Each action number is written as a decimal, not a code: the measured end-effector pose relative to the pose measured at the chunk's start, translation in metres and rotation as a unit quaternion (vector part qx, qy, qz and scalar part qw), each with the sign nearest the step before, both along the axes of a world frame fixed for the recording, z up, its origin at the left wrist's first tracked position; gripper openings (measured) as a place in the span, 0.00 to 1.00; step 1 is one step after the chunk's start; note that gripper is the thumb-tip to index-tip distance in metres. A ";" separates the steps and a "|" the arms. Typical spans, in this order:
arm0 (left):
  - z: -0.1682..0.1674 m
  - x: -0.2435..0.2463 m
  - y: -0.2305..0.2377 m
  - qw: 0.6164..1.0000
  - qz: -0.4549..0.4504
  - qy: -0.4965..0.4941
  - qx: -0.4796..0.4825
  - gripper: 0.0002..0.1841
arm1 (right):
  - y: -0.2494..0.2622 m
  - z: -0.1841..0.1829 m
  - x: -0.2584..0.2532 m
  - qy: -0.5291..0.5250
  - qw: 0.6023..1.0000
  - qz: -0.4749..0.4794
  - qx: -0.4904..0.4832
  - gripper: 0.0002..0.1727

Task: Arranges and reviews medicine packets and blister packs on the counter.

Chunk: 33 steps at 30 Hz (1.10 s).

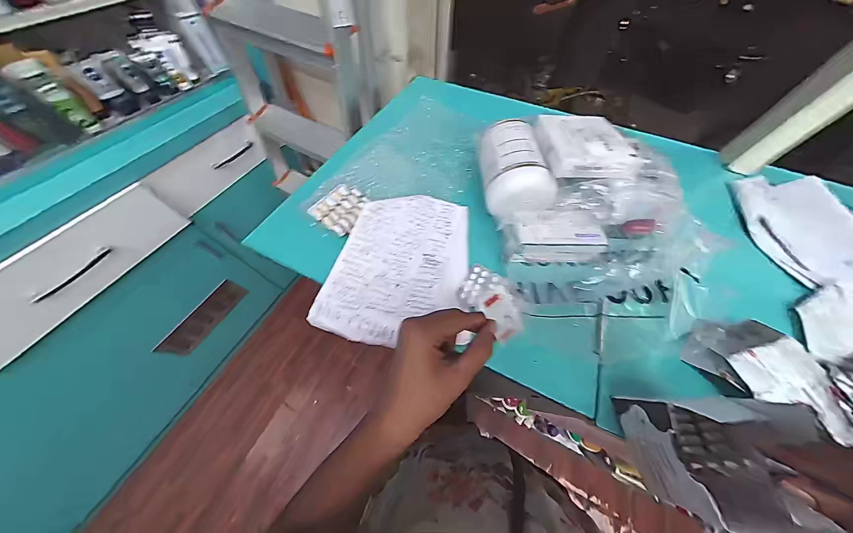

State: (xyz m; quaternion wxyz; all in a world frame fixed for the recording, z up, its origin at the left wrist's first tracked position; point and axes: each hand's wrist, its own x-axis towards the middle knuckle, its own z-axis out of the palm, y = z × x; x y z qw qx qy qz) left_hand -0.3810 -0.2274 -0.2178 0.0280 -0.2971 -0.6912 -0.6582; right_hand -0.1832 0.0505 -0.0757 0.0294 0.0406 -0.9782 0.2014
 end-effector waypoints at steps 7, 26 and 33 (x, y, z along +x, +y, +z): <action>-0.005 0.014 0.024 0.954 0.109 0.235 -0.152 0.34 | 0.013 -0.013 0.008 0.137 0.990 0.024 0.016 0.12; -0.010 0.078 0.123 0.960 -0.231 0.126 -0.095 0.46 | -0.005 -0.015 0.000 0.031 0.982 0.011 0.187 0.12; -0.023 0.077 0.125 0.965 -0.210 0.140 -0.075 0.41 | 0.006 -0.036 0.006 0.126 0.971 -0.099 0.176 0.14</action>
